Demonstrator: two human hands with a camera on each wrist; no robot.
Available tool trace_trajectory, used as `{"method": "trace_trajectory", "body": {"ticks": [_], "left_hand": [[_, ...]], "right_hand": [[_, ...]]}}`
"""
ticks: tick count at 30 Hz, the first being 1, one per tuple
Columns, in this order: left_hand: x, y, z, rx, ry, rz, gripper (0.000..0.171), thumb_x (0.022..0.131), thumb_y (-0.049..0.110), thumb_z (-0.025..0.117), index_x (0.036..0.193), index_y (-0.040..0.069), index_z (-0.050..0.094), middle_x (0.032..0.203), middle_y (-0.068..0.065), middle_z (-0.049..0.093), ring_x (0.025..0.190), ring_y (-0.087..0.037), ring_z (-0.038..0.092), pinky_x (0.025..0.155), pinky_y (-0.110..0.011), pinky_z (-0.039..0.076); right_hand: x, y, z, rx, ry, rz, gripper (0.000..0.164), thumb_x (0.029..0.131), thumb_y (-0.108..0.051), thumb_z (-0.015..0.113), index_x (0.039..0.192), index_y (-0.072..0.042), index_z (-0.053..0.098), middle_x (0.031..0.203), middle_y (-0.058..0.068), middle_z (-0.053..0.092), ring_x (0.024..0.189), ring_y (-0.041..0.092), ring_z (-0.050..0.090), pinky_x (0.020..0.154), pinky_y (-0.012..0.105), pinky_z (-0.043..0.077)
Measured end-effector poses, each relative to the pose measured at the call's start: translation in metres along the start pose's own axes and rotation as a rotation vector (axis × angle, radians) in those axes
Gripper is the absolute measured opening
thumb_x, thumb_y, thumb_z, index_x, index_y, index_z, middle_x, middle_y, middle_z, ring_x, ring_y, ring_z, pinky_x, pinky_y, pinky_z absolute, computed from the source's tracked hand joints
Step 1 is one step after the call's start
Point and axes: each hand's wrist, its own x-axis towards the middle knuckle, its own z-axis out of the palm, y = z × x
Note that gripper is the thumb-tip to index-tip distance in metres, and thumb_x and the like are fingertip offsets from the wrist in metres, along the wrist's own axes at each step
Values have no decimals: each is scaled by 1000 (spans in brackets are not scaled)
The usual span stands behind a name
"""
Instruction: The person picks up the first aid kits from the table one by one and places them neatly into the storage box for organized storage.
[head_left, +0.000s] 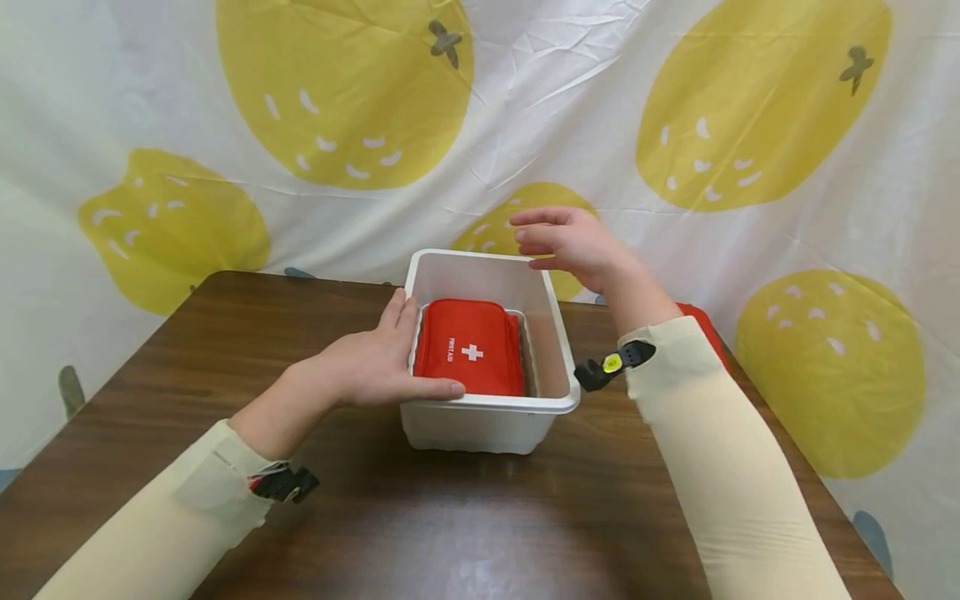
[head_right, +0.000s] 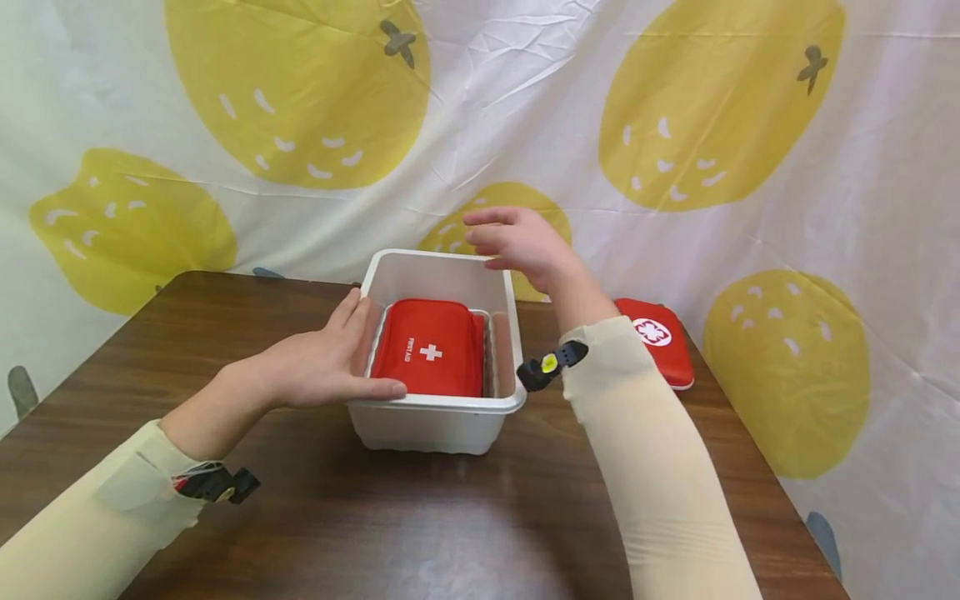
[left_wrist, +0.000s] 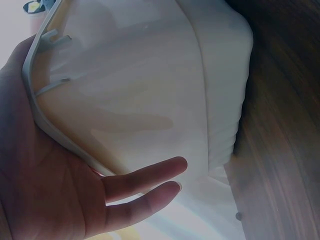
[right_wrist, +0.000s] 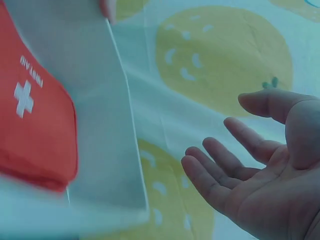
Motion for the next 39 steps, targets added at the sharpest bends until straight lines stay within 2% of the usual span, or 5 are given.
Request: {"method": "trace_trajectory", "body": {"ticks": [4,13,21,29,39], "left_hand": [[1,-1,1,11,10,5,140,68,95,54,164,8,1,171,-15,-3,123,-36,60,92,-47,55],[1,-2,0,17,14,12,139,69,95,53,164,8,3,171,-15,-3,123,-36,60,89,-46,56],[-1,-2,-1,4,5,7,140,69,95,54,164,8,1,171,-14,-5,120,-35,62,88,-44,56],[-1,0,-3,-18,-20,4,140,68,94,55,164,9,-1,172,-12,-8,125,-31,58,87,-41,57],[0,-2,-1,-13,-4,6,140,68,95,55,164,9,1,172,-12,-7,130,-31,55,86,-41,57]], "right_hand": [[-11,16,-24,27,24,-13,42,100,-19,61,139,-4,57,121,-1,64,111,18,63,108,46,47],[-44,74,-78,-37,111,68,49,103,-24,59,145,-1,50,117,-11,64,104,7,66,97,28,54],[-71,132,-123,-303,205,172,53,103,-32,56,147,-3,50,120,-5,62,95,0,62,84,19,53],[-97,183,-164,-570,315,266,51,103,-27,52,142,5,51,139,34,53,117,40,53,86,32,43],[-113,217,-184,-643,231,418,80,102,-51,52,151,10,31,149,43,32,132,55,36,108,63,34]]}}
